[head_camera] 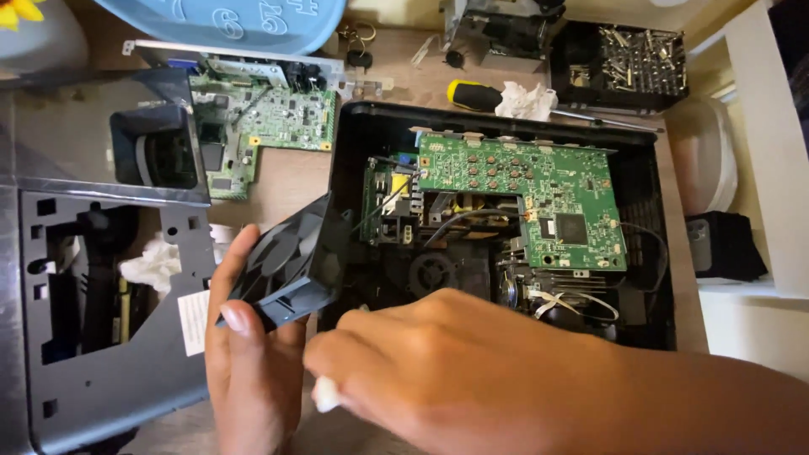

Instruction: The person uses a toothbrush to clean a small black cooling fan and the interior of a disassembled electronic device. They brush the fan blades and housing, then brush the internal components and circuit boards inside the device casing.

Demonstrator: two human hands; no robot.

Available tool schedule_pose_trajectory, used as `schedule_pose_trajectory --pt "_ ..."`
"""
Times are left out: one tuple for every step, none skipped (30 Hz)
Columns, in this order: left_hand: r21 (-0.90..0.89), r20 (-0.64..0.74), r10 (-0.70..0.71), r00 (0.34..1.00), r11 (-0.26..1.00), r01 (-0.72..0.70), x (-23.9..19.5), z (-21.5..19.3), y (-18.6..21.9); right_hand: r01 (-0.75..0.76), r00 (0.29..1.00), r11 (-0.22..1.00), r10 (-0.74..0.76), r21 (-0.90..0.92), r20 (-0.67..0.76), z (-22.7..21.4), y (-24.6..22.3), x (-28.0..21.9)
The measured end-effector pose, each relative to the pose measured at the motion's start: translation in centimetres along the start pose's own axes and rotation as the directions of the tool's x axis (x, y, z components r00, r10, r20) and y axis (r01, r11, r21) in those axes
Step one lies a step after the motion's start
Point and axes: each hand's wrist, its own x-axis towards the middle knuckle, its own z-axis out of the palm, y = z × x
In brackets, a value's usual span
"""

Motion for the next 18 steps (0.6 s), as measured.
schedule_pose_trajectory --pt "0.001 -0.049 -0.031 0.998 1.0 0.031 -0.2 0.1 0.1 0.046 0.999 0.997 -0.045 0.068 -0.006 0.0 -0.1 0.1" --pt "-0.003 -0.089 -0.066 0.994 0.998 0.066 -0.3 0.2 0.1 0.083 0.997 0.988 -0.081 0.131 -0.016 -0.1 -0.2 0.1" --pt "-0.002 -0.079 -0.068 0.995 0.998 0.068 0.2 0.4 0.1 0.076 0.997 0.989 -0.074 0.126 -0.022 -0.2 -0.1 0.1" --pt "-0.028 -0.061 -0.057 0.997 0.998 0.055 0.2 0.3 0.1 0.091 0.995 0.989 -0.086 0.116 -0.053 -0.1 0.0 0.1" --pt "-0.055 -0.043 -0.045 0.998 0.998 0.043 0.2 0.2 0.1 0.106 0.992 0.989 -0.097 0.105 -0.083 0.1 0.0 0.2" --pt "-0.051 -0.047 -0.043 0.998 0.998 0.04 0.2 -0.1 0.0 0.111 0.991 0.988 -0.102 0.109 -0.084 0.5 0.3 0.3" --pt "-0.082 -0.011 -0.034 0.999 0.996 0.033 0.2 -0.3 0.0 0.107 0.989 0.991 -0.098 0.082 -0.109 0.9 0.6 0.4" --pt "-0.115 0.044 -0.025 0.999 0.993 0.03 0.5 -0.3 -0.1 0.092 0.986 0.995 -0.085 0.043 -0.142 1.1 0.9 0.4" --pt "-0.115 0.056 -0.023 0.998 0.993 0.03 0.6 0.2 0.2 0.087 0.985 0.996 -0.081 0.034 -0.151 0.7 0.5 0.3" --pt "-0.11 0.005 -0.054 0.999 0.992 0.054 0.3 0.5 0.5 0.098 0.978 0.994 -0.09 0.036 -0.186 0.4 0.1 0.2" --pt "-0.107 -0.045 -0.085 0.995 0.991 0.08 0.1 0.7 0.7 0.11 0.97 0.993 -0.1 0.037 -0.221 0.1 -0.3 0.2" --pt "-0.106 -0.057 -0.086 0.995 0.991 0.079 0.1 0.3 0.4 0.116 0.971 0.992 -0.104 0.046 -0.216 0.7 0.1 0.2" --pt "-0.107 0.005 -0.059 0.998 0.992 0.059 0.0 -0.1 0.2 0.09 0.983 0.995 -0.082 0.039 -0.166 1.2 0.4 0.2" --pt "-0.108 0.087 -0.031 0.996 0.993 0.04 0.4 -0.3 0.0 0.056 0.99 0.998 -0.053 0.017 -0.129 1.5 0.8 0.2" --pt "-0.105 0.096 -0.03 0.995 0.994 0.04 0.5 -0.2 0.2 0.053 0.989 0.999 -0.051 0.014 -0.137 1.0 0.5 0.2" --pt "-0.09 0.067 -0.043 0.997 0.995 0.049 0.5 -0.1 0.2 0.077 0.982 0.996 -0.069 0.04 -0.175 0.5 0.2 0.1" --pt "-0.075 0.038 -0.056 0.998 0.995 0.059 0.5 -0.1 0.2 0.102 0.973 0.993 -0.086 0.066 -0.213 0.1 -0.2 0.1" --pt "-0.078 0.029 -0.056 0.998 0.995 0.058 0.4 -0.1 0.0 0.106 0.975 0.992 -0.089 0.07 -0.205 0.4 0.0 0.0"
